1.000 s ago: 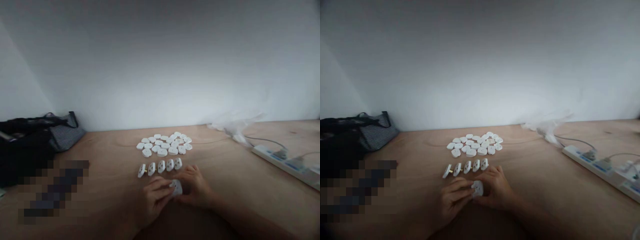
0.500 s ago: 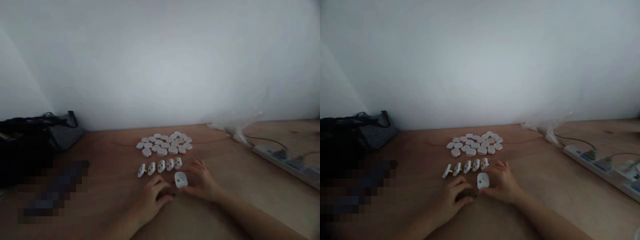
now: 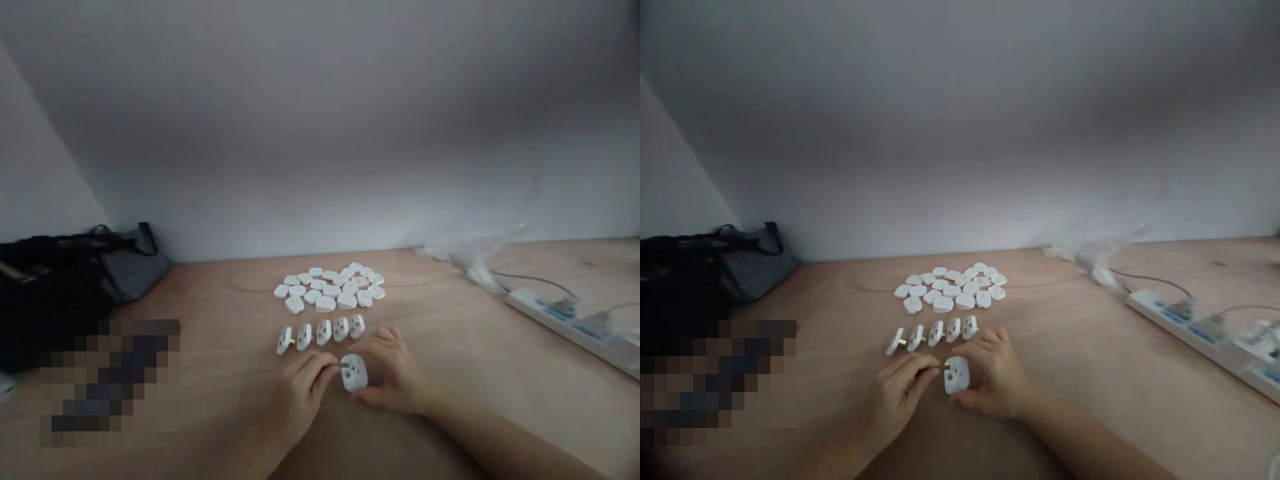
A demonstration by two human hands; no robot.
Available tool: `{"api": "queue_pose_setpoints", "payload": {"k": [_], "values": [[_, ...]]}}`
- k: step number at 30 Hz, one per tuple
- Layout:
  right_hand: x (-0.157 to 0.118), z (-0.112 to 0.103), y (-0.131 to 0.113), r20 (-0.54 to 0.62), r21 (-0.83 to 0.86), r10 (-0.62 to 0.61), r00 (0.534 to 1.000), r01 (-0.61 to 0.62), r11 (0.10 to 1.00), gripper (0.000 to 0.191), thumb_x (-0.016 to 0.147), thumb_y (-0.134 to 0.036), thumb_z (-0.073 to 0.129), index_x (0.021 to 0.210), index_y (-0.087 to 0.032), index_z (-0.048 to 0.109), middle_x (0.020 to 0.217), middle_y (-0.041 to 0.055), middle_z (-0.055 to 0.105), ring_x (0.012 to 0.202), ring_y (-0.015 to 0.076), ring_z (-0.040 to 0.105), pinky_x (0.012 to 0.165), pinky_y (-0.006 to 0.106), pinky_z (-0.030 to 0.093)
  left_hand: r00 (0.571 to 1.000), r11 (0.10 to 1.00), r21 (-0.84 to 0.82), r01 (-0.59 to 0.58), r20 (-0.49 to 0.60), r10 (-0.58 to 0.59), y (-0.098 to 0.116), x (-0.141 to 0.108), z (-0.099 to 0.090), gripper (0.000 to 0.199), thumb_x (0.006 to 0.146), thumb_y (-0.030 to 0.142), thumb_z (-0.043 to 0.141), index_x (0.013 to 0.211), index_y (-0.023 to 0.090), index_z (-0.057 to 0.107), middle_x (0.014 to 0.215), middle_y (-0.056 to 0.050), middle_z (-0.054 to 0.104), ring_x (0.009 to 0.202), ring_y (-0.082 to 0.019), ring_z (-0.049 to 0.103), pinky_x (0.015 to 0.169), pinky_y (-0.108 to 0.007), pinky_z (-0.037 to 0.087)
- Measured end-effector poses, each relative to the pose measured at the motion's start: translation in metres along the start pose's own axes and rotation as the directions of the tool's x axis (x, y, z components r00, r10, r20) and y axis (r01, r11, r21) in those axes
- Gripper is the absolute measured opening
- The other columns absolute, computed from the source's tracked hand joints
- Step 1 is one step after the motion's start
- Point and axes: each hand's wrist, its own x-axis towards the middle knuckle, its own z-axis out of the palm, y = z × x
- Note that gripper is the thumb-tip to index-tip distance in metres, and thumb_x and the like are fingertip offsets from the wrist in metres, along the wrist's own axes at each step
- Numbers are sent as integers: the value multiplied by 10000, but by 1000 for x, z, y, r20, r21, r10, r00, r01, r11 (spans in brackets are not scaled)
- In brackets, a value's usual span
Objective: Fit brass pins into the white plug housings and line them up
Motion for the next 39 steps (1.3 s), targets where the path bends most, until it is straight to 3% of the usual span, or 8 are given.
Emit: {"api": "queue_pose_setpoints", "payload": {"k": [11, 20, 25, 29, 34, 39], "values": [[2, 0, -10, -1, -52, -40, 999, 40, 998, 511, 622, -484, 702, 1048, -228, 582, 926, 37, 684, 838, 229, 557, 742, 359, 307, 997, 994, 96, -47, 73, 40, -1, -1, 2, 190, 923, 233, 430, 839, 181, 593, 750, -23, 634, 693, -151, 606, 644, -248, 479], [-2, 9, -10, -49, -74, -55, 997, 51, 996, 571, 621, -520, 692, 1085, -216, 556, 932, 56, 681, 823, 234, 549, 727, 361, 302, 999, 1000, 23, -16, -38, 17, 4, 0, 1, 154, 867, 254, 549, 753, 177, 619, 708, -23, 612, 680, -147, 587, 637, -243, 476], [-1, 9, -13, -69, -40, -31, 997, 28, 999, 580, 575, -490, 736, 1059, -220, 564, 923, 45, 675, 821, 227, 551, 739, 359, 312, 988, 990, 31, -137, -65, 138, -3, -2, -1, 134, 867, 243, 555, 901, 184, 670, 781, -47, 593, 719, -153, 573, 655, -256, 489], [-3, 9, -10, -90, -24, 29, 996, -31, 999, 616, 579, -490, 734, 1106, -231, 547, 972, 57, 658, 854, 239, 556, 762, 366, 339, 969, 972, 4, -234, 88, 233, -6, 0, -9, 262, 885, 265, 524, 1124, 209, 615, 896, -73, 597, 811, -175, 565, 733, -296, 492], [-5, 11, -4, -99, 3, 61, 993, -61, 998, 643, 568, -465, 756, 1129, -236, 540, 932, 44, 655, 828, 233, 555, 758, 368, 362, 929, 975, 26, -220, 310, 202, -1, 3, -16, 376, 881, 354, 510, 1242, 254, 527, 1073, -97, 569, 955, -225, 537, 828, -378, 477], [-5, 9, -2, -82, 37, 55, 995, -52, 998, 708, 539, -509, 775, 1145, -232, 536, 960, 61, 643, 854, 247, 547, 775, 386, 364, 937, 979, 62, -192, 308, 164, -3, 0, -16, 522, 817, 455, 571, 1283, 237, 475, 1111, -95, 571, 983, -244, 540, 858, -385, 467]]}}
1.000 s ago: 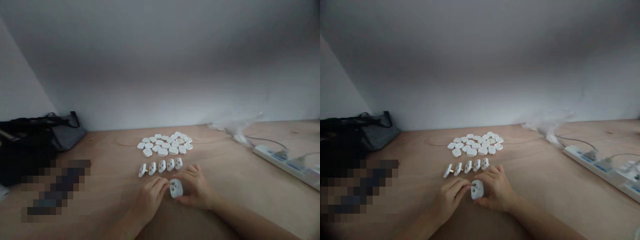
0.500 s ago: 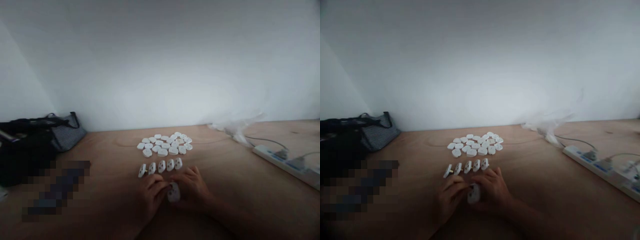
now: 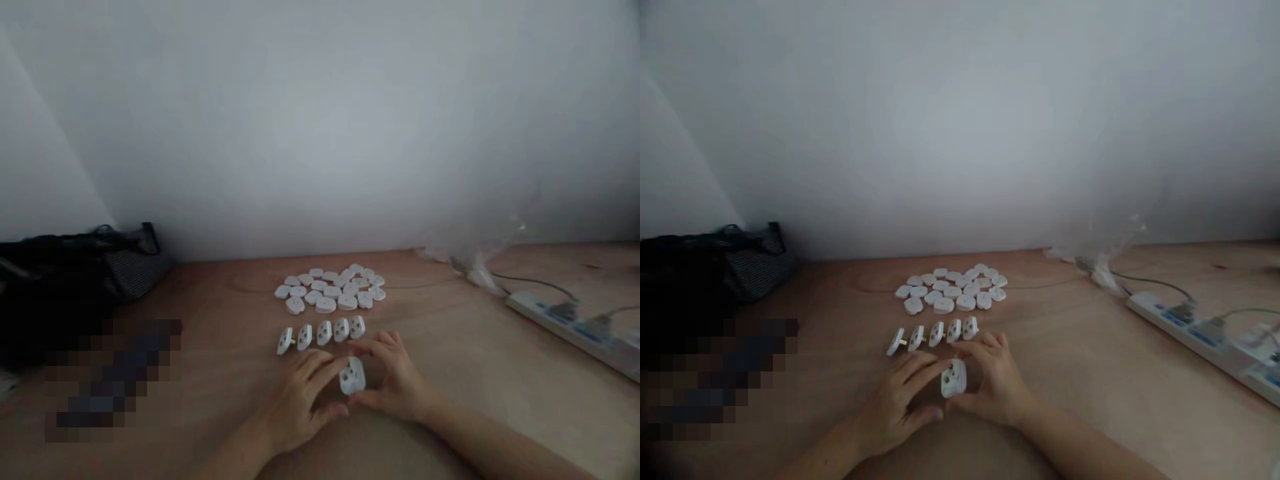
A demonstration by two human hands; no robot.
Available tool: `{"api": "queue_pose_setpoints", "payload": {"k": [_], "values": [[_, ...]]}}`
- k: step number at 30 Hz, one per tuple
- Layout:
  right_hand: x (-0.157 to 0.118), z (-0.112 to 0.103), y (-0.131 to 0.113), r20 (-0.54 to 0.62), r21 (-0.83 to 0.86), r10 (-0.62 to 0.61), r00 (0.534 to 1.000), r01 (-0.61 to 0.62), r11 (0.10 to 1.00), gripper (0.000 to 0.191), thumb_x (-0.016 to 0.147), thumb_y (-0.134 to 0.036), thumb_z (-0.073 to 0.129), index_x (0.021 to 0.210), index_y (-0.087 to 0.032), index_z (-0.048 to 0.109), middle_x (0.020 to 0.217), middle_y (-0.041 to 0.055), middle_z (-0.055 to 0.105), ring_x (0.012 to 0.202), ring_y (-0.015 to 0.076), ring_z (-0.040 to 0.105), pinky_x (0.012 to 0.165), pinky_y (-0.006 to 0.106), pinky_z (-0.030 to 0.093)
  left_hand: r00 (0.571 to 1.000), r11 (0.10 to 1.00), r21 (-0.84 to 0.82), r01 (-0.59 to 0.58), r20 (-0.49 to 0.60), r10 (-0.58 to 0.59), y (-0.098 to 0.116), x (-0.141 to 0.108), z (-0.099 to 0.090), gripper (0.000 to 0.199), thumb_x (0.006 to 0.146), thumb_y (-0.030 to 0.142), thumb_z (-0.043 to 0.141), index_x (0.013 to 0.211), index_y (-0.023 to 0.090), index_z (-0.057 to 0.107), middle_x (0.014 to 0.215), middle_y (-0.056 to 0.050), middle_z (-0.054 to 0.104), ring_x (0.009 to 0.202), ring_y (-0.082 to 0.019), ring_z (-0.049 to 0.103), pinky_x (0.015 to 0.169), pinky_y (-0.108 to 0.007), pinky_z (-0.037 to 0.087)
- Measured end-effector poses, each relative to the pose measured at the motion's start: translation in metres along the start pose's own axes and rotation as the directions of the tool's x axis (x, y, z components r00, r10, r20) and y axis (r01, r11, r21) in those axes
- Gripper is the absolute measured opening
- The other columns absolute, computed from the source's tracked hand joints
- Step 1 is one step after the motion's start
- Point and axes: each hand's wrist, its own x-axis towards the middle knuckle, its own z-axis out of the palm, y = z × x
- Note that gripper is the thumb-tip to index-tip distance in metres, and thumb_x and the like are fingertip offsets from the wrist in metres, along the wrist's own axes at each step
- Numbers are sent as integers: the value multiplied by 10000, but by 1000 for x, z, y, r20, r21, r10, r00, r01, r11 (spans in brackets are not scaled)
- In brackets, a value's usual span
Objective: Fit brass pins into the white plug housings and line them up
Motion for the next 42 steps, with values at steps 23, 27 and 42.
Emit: {"api": "queue_pose_setpoints", "payload": {"k": [23, 27, 42], "values": [[6, -17, 1, 168, 48, 13, 986, -21, 999, 464, 618, -384, 753, 1042, -251, 620, 1037, 54, 617, 958, 248, 556, 858, 386, 363, 988, 988, -60, 139, 71, -135, 2, -5, 4, 490, 857, 423, 531, 1294, 225, 431, 1313, -89, 496, 1234, -265, 410, 1025, -432, 369], [5, -11, 5, 193, 109, 86, 977, -109, 988, 262, 731, -158, 604, 976, -231, 660, 960, 47, 602, 871, 186, 576, 775, 298, 433, 977, 986, -46, 161, 149, -153, 2, -5, 4, 493, 860, 445, 516, 1296, 236, 421, 1390, -77, 420, 1299, -263, 338, 1053, -453, 339], [5, -12, 6, 176, 305, 297, 939, -339, 890, 109, 818, -230, 523, 781, -155, 591, 709, 21, 607, 642, 142, 543, 589, 247, 414, 979, 984, 104, 143, 130, -156, 2, -3, 4, 475, 861, 455, 505, 1270, 220, 458, 1413, -82, 391, 1333, -291, 270, 1068, -569, 220]]}}
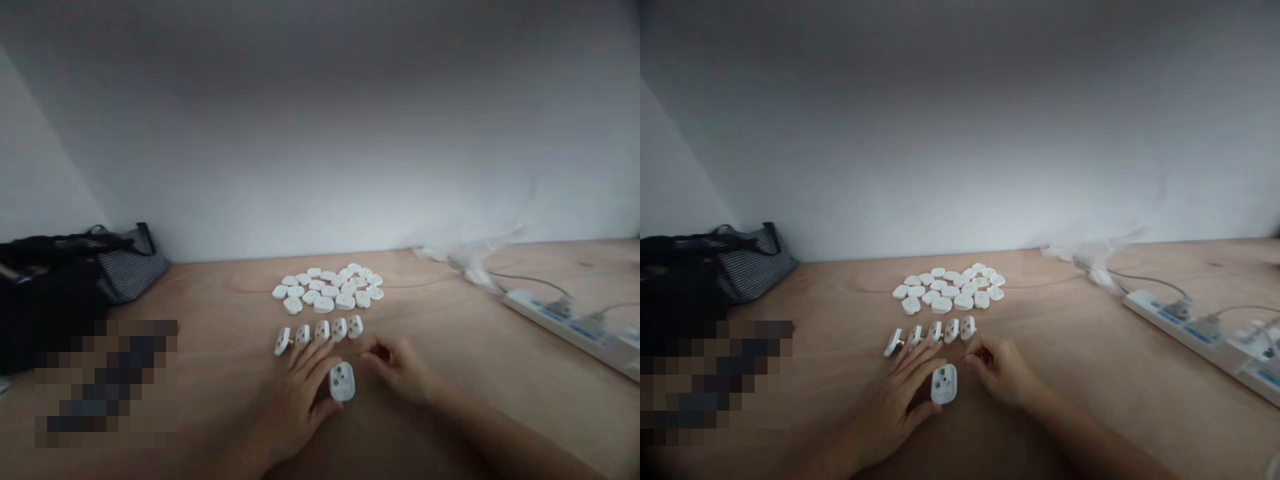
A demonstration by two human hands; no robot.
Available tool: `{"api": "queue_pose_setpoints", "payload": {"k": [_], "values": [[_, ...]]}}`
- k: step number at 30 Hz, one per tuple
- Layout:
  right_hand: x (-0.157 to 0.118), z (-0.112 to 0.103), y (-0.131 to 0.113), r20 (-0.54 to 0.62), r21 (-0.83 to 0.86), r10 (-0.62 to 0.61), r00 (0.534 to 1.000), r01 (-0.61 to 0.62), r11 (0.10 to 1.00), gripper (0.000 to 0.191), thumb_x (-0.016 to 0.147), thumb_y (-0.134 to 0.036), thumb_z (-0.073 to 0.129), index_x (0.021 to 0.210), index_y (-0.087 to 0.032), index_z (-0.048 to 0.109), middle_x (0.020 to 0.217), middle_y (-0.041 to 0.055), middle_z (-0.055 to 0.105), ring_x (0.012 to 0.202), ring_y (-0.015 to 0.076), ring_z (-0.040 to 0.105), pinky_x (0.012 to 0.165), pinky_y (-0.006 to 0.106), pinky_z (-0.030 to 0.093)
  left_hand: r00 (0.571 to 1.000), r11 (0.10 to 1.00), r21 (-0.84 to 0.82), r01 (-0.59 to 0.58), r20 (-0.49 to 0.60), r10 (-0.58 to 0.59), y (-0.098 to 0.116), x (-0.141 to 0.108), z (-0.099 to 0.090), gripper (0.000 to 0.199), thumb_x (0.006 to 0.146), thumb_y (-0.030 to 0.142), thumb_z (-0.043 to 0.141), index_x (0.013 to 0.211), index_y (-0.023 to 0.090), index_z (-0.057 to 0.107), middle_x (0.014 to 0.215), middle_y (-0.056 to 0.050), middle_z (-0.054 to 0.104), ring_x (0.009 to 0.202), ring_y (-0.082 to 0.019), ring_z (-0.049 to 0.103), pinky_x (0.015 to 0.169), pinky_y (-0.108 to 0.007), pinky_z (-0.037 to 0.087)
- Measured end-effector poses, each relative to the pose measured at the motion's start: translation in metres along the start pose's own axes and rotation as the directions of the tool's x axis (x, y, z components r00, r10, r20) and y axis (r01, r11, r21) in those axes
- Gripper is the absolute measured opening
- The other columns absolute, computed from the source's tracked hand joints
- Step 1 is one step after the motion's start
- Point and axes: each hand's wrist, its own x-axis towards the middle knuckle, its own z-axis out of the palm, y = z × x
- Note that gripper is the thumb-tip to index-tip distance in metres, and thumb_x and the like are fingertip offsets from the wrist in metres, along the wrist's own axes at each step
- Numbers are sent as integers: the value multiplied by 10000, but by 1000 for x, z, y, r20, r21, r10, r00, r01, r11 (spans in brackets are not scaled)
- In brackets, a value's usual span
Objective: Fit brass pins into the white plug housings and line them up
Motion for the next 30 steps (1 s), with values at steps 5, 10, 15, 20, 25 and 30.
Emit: {"api": "queue_pose_setpoints", "payload": {"k": [5, 10, 15, 20, 25, 30], "values": [[-5, 6, -4, 170, 293, 94, 981, -142, 946, 189, 767, -321, 617, 838, -146, 597, 686, 4, 613, 595, 113, 533, 537, 212, 394, 993, 998, 29, 52, -103, -49, -4, -2, 10, 457, 835, 458, 543, 1219, 213, 506, 1388, -91, 424, 1321, -302, 287, 1071, -558, 220], [-4, 14, -10, 127, 294, 105, 986, -138, 946, 176, 743, -296, 641, 815, -150, 573, 647, -10, 599, 556, 101, 517, 506, 202, 375, 986, 999, 43, 17, -167, -9, -5, -1, 14, 453, 826, 504, 528, 1178, 220, 543, 1358, -95, 456, 1311, -304, 301, 1071, -550, 217], [-4, 19, -9, 132, 288, 130, 983, -164, 944, 188, 743, -296, 647, 832, -150, 567, 598, -29, 575, 525, 93, 501, 489, 197, 364, 980, 998, 58, 14, -198, -2, -2, 0, 14, 465, 823, 549, 498, 1147, 222, 565, 1342, -90, 473, 1301, -302, 314, 1079, -537, 198], [-4, 19, -5, 130, 313, 104, 986, -140, 939, 318, 726, -375, 680, 928, -151, 581, 664, -13, 604, 576, 105, 532, 528, 204, 406, 983, 996, 87, -13, -183, 29, -2, 2, 11, 487, 821, 576, 476, 1146, 224, 564, 1332, -79, 487, 1284, -299, 335, 1073, -532, 198], [-5, 15, -7, 218, 298, 30, 975, -96, 950, 335, 788, -429, 608, 996, -167, 623, 823, 33, 659, 703, 147, 577, 623, 250, 454, 981, 993, 104, -51, -180, 69, -2, 3, 6, 475, 835, 563, 466, 1156, 226, 561, 1306, -72, 518, 1266, -287, 364, 1090, -508, 170], [-3, 14, -8, 284, 367, 10, 959, -119, 923, 324, 793, -437, 601, 936, -147, 630, 808, 28, 647, 693, 140, 565, 636, 255, 438, 987, 994, 89, -66, -141, 78, -2, 2, 5, 472, 830, 548, 490, 1182, 238, 544, 1316, -63, 510, 1264, -292, 366, 1073, -516, 210]]}}
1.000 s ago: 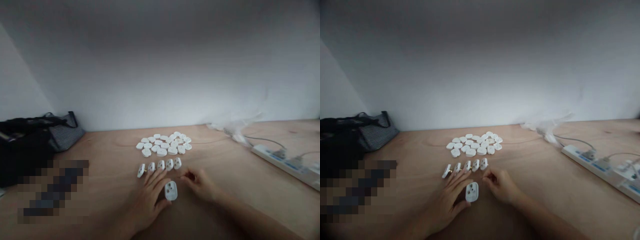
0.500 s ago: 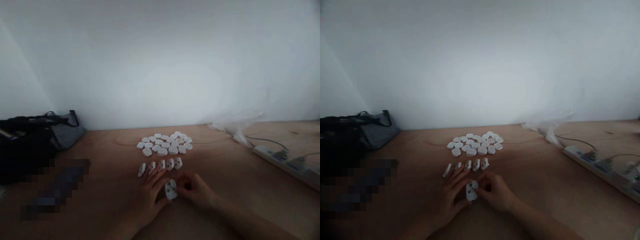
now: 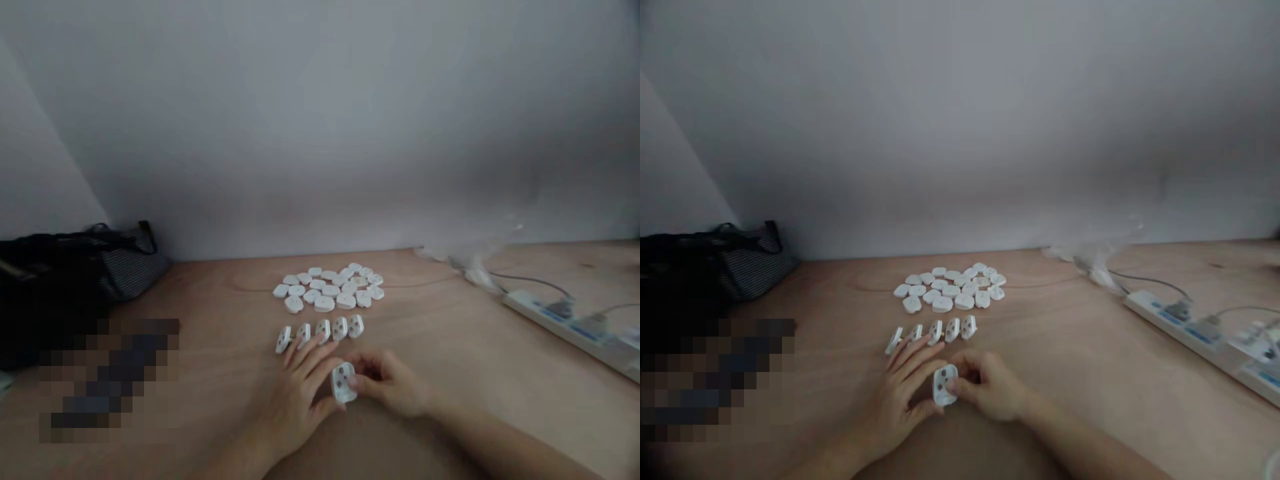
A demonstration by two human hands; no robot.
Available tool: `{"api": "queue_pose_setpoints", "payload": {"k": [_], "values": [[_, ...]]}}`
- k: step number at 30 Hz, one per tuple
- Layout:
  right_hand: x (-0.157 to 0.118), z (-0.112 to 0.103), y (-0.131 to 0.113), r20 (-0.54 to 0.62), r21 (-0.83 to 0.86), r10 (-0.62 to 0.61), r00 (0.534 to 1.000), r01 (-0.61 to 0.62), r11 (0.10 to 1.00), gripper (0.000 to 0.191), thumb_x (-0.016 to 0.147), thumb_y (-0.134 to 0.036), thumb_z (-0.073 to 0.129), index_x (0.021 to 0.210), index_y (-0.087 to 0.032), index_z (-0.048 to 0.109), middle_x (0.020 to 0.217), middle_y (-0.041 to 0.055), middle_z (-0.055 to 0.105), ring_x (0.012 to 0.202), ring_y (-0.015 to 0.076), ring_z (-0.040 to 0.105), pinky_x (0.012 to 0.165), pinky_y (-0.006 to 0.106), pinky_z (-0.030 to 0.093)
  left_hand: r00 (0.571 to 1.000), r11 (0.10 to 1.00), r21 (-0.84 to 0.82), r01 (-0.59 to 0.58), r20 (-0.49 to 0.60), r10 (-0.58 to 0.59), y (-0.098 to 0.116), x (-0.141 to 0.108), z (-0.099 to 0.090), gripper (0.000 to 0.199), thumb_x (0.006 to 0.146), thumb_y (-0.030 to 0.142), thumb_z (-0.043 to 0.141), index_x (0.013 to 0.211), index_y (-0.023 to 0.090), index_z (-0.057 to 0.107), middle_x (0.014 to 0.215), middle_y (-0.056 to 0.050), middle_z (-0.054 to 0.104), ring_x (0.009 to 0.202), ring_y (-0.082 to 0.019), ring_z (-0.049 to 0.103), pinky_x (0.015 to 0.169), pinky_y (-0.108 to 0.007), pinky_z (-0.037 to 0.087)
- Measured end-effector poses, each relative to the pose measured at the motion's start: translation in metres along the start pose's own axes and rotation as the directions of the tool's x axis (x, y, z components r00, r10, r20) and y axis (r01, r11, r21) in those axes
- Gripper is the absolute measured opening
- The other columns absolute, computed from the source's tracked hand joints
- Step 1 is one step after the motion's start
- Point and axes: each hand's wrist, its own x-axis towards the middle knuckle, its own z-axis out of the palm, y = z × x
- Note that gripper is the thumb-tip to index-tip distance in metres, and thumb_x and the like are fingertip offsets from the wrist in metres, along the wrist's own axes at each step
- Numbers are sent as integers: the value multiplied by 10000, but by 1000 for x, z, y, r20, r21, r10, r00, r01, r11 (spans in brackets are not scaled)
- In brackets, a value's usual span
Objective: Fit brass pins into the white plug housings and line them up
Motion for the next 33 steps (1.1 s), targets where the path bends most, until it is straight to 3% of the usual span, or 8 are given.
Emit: {"api": "queue_pose_setpoints", "payload": {"k": [6, 16, 23, 26, 29, 33], "values": [[2, 3, 5, 0, 201, 71, 997, -69, 977, 405, 678, -458, 711, 881, -130, 589, 749, 17, 629, 656, 131, 571, 627, 251, 432, 1000, 1000, 14, -5, -18, 5, 3, 0, 0, 480, 823, 548, 504, 1184, 236, 548, 1297, -62, 529, 1258, -294, 374, 1074, -521, 198], [3, 4, 5, -64, 140, 85, 994, -76, 987, 437, 667, -526, 689, 828, -137, 568, 704, 4, 613, 615, 119, 559, 591, 245, 427, 1000, 1000, 8, -8, -26, 8, 4, 0, 0, 476, 825, 555, 493, 1176, 241, 561, 1272, -64, 543, 1234, -296, 393, 1063, -517, 218], [4, 3, 9, -98, 107, 118, 988, -107, 988, 392, 651, -473, 724, 790, -137, 578, 645, -10, 598, 562, 100, 537, 536, 218, 403, 1000, 1000, -14, 5, -24, -5, 8, 2, -1, 488, 819, 562, 498, 1186, 245, 555, 1266, -64, 545, 1234, -295, 392, 1058, -505, 234], [2, -1, 5, -30, 195, 63, 998, -56, 979, 441, 637, -448, 745, 915, -145, 585, 673, -14, 608, 581, 101, 550, 542, 211, 408, 999, 998, -46, 35, -36, -36, 8, 2, -1, 478, 807, 571, 509, 1155, 252, 579, 1251, -65, 553, 1220, -300, 407, 1049, -501, 255], [0, -5, 2, 86, 291, -6, 996, -19, 956, 670, 536, -373, 822, 1108, -164, 544, 746, -10, 624, 627, 115, 567, 542, 203, 412, 995, 994, -80, 76, -61, -81, 5, 1, 1, 492, 793, 575, 527, 1162, 253, 580, 1243, -73, 557, 1205, -303, 418, 1030, -492, 298], [0, -2, 4, 82, 277, -13, 997, -10, 961, 630, 513, -291, 839, 1079, -161, 594, 788, -6, 627, 678, 124, 570, 606, 222, 438, 992, 990, -102, 95, -68, -103, 1, -1, 5, 549, 753, 612, 547, 1174, 262, 587, 1229, -80, 567, 1200, -319, 417, 1007, -510, 328]]}}
